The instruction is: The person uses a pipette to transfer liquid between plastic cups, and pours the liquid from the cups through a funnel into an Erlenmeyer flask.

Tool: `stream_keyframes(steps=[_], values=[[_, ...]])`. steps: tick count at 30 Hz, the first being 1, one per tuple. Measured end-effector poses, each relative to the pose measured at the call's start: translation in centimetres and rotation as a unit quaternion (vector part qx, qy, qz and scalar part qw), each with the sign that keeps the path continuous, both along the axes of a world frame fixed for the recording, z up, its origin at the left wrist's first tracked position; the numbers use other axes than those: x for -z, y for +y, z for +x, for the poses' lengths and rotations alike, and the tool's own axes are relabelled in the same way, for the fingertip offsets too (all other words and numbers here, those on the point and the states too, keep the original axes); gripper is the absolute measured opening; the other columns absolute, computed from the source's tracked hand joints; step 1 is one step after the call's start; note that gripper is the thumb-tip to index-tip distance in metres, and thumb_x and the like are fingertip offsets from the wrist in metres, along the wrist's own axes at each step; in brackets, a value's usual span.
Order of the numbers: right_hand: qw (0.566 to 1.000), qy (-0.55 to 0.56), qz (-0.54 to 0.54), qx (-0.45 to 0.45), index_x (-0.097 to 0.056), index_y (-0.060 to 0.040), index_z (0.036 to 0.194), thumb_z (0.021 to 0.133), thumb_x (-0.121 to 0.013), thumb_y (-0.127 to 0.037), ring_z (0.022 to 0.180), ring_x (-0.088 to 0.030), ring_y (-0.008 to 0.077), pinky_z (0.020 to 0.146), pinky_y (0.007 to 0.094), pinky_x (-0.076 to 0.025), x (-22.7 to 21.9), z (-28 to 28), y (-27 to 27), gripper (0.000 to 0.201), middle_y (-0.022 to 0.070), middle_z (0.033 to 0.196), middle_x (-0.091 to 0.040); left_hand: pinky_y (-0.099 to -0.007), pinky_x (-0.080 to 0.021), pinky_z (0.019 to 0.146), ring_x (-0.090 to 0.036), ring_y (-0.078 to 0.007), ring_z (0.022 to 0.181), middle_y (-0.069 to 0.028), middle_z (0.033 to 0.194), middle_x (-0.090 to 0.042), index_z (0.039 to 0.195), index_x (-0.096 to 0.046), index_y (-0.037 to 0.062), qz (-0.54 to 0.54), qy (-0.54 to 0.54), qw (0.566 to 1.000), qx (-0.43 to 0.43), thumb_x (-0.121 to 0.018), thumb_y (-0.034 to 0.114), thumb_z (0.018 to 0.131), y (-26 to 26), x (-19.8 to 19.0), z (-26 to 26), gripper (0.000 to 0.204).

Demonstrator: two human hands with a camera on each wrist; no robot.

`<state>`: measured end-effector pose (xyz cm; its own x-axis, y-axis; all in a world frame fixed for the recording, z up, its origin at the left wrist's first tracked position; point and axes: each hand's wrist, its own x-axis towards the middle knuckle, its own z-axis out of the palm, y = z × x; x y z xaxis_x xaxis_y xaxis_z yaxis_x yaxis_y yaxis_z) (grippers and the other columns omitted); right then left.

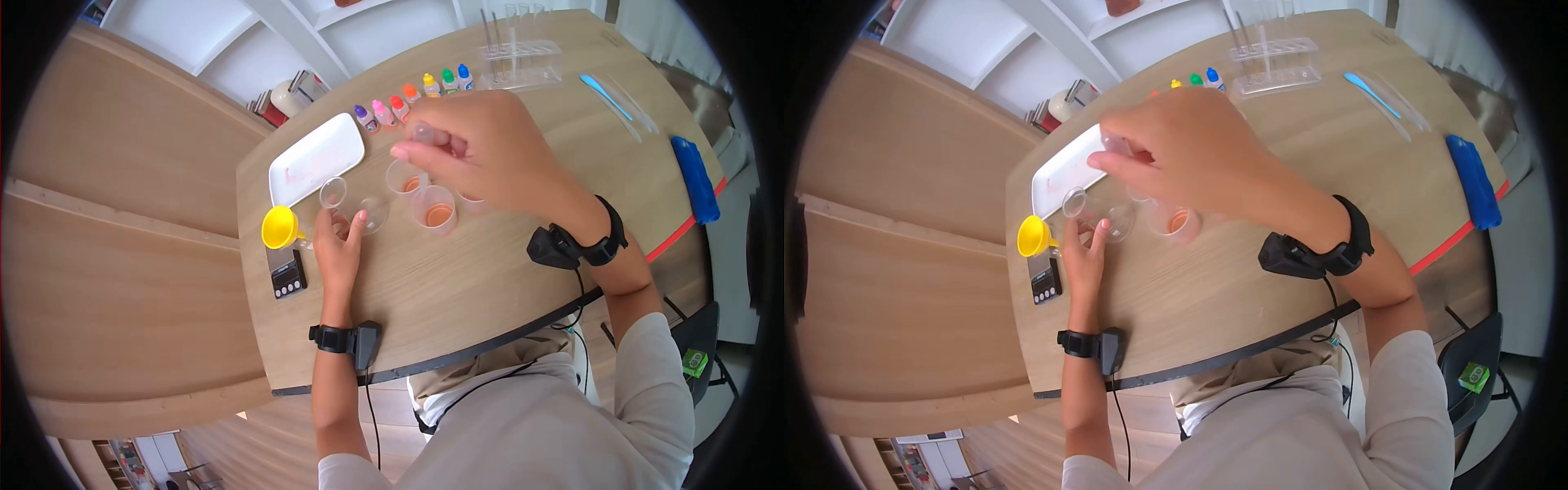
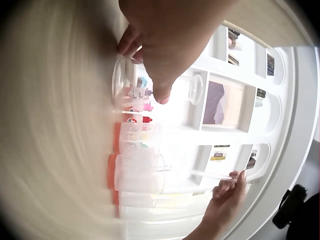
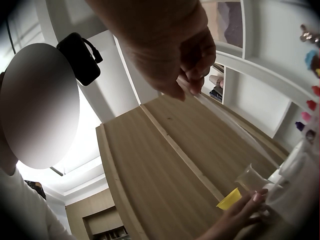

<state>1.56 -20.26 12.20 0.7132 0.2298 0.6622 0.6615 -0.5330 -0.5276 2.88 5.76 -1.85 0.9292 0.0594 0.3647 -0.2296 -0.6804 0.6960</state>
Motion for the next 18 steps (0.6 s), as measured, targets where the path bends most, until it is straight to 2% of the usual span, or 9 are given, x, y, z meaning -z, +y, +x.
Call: stream_keyframes(steps=[2,3,5,8,10,12,16,18], values=[[1.0,0.014,-0.011,0.003,-0.06,-0.0096,0.073,0.086,-0.067,-0.031,0.047,-0.049,0.0192,0.048,0.0324,-0.038,-0.3,0.0,0.0,0.026,0.0017,0.054,-0.054,-0.0358,-0.055,0.078,-0.064,-0.0248,0.085,-0.0184,0.107,-0.061,0.122,-0.053,-0.0058,-0.077,0.052,0.995,0.024,-0.076,0.023,0.083,0.1,0.1,-0.2,0.054],[0.999,0.026,-0.018,0.011,-0.061,-0.0094,0.074,0.086,-0.068,-0.031,0.047,-0.048,0.0182,0.049,0.0318,-0.037,-0.2,0.0,0.1,0.026,0.0016,0.054,-0.053,-0.0358,-0.055,0.078,-0.064,-0.0248,0.085,-0.0184,0.107,-0.061,0.122,-0.053,-0.0058,-0.081,0.054,0.995,0.017,-0.076,0.023,0.083,0.3,0.6,-0.1,0.054],[1.0,0.025,-0.015,0.008,-0.062,-0.0089,0.076,0.086,-0.068,-0.031,0.046,-0.047,0.0169,0.048,0.0308,-0.037,0.1,0.1,0.3,0.025,0.0015,0.054,-0.053,-0.0359,-0.055,0.081,-0.064,-0.0276,0.094,-0.019,0.108,-0.061,0.122,-0.052,-0.0062,-0.065,0.02,0.997,0.044,-0.077,0.02,0.082,0.6,1.2,0.0,0.054],[0.999,0.046,0.0,0.004,-0.064,-0.0083,0.08,0.086,-0.068,-0.031,0.046,-0.046,0.0148,0.047,0.029,-0.035,0.3,0.2,0.4,0.024,0.0012,0.055,-0.054,-0.0367,-0.054,0.083,-0.062,-0.0293,0.1,-0.0194,0.109,-0.061,0.122,-0.053,-0.0058,-0.028,0.005,0.998,0.051,-0.078,0.019,0.08,0.7,1.2,-0.4,0.054],[0.998,0.069,0.01,-0.003,-0.065,-0.0082,0.081,0.087,-0.068,-0.031,0.046,-0.045,0.014,0.046,0.0282,-0.035,0.2,0.2,0.4,0.023,0.0008,0.055,-0.054,-0.0367,-0.054,0.083,-0.062,-0.0296,0.1,-0.0192,0.11,-0.061,0.121,-0.053,-0.0055,-0.023,0.005,0.999,0.044,-0.078,0.019,0.08,0.4,0.8,-0.6,0.054],[0.997,0.042,0.063,-0.002,-0.065,-0.0078,0.081,0.087,-0.068,-0.03,0.045,-0.044,0.0133,0.045,0.0276,-0.034,0.3,0.1,0.5,0.023,0.0008,0.055,-0.054,-0.0368,-0.054,0.083,-0.062,-0.03,0.1,-0.0189,0.11,-0.061,0.121,-0.054,-0.0052,-0.016,0.005,0.999,0.039,-0.078,0.019,0.079,0.3,0.7,-0.7,0.054],[0.995,0.023,0.093,0.021,-0.064,-0.0072,0.078,0.086,-0.068,-0.026,0.044,-0.047,0.0143,0.044,0.0285,-0.034,-1.2,0.1,-0.9,0.021,-0.0002,0.052,-0.053,-0.0372,-0.053,0.082,-0.063,-0.0301,0.098,-0.0188,0.109,-0.062,0.12,-0.055,-0.005,-0.007,-0.008,0.999,0.034,-0.078,0.019,0.079,0.2,0.6,-0.7,0.053],[0.984,-0.039,0.169,0.034,-0.067,-0.0029,0.093,0.092,-0.063,-0.014,0.057,-0.052,0.0037,0.054,0.0187,-0.039,-1.5,0.2,-2.6,0.012,-0.002,0.072,-0.062,-0.0373,-0.052,0.082,-0.063,-0.0302,0.097,-0.0188,0.108,-0.063,0.12,-0.055,-0.0049,-0.002,-0.012,0.999,0.034,-0.078,0.019,0.079,0.2,0.5,-0.7,0.053]])
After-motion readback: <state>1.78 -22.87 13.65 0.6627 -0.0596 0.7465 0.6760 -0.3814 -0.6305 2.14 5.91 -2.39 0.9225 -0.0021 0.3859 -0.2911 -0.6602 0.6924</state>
